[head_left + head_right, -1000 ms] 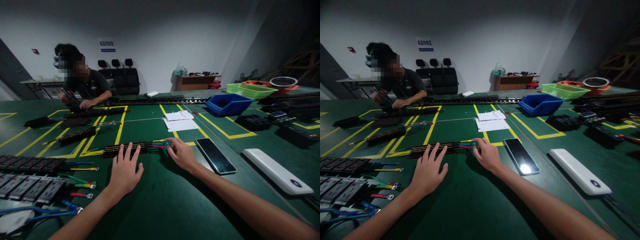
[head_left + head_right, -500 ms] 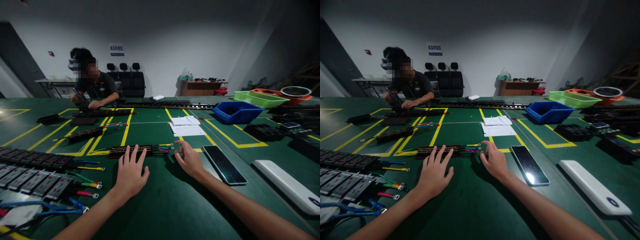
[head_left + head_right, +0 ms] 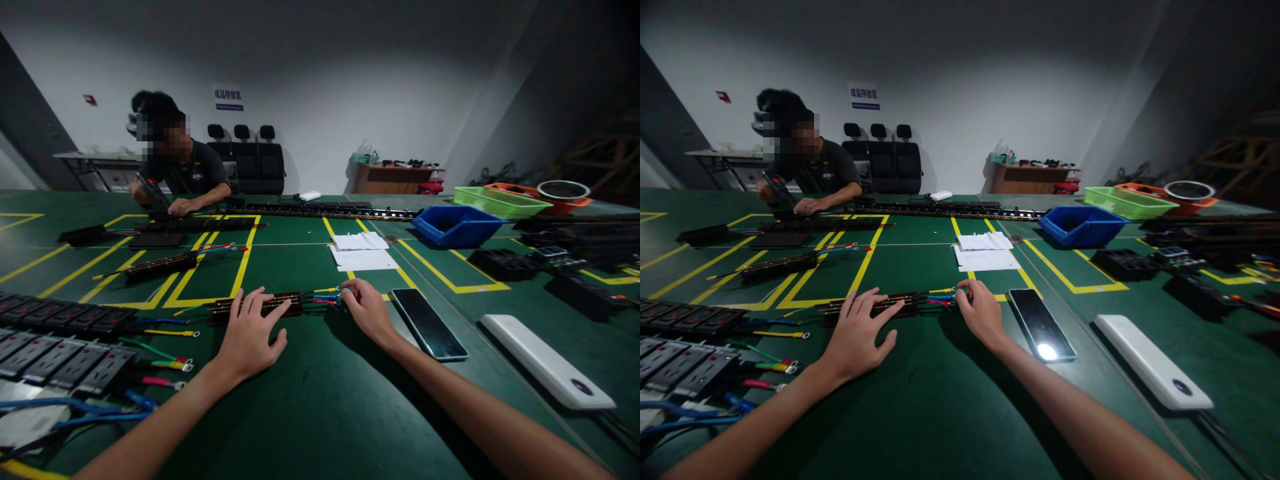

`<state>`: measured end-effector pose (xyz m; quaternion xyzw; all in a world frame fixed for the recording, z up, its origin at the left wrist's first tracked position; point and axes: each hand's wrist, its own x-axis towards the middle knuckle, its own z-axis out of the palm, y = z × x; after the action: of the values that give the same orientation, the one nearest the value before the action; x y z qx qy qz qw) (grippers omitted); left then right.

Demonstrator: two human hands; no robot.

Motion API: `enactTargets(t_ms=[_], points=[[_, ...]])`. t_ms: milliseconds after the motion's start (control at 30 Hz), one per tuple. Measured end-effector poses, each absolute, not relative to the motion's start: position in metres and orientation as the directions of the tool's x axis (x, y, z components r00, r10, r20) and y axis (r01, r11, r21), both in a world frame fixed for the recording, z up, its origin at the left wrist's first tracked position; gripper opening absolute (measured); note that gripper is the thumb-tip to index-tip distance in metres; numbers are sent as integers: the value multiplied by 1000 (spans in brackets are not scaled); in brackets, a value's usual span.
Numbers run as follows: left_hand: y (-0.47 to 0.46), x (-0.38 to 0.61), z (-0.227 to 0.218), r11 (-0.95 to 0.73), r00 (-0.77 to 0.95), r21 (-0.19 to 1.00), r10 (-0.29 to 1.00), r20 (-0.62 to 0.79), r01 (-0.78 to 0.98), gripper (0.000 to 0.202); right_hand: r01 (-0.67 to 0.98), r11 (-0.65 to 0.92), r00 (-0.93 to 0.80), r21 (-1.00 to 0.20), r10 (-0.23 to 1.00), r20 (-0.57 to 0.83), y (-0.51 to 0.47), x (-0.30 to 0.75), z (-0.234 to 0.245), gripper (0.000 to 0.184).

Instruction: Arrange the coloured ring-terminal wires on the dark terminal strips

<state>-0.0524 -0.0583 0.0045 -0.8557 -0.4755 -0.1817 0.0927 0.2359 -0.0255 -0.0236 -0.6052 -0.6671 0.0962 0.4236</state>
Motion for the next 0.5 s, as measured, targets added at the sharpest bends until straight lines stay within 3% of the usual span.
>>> enactTargets(t_ms=[233,500], points=[[-58,-52,5,-568,509,88,786,351,818,53,612,235,103,-755,923,370,-17,239,-29,33],[-54,-54,3,-597,524,119,769,366,793,48,564,380,77,-733,859,505,-22,238,-24,25]])
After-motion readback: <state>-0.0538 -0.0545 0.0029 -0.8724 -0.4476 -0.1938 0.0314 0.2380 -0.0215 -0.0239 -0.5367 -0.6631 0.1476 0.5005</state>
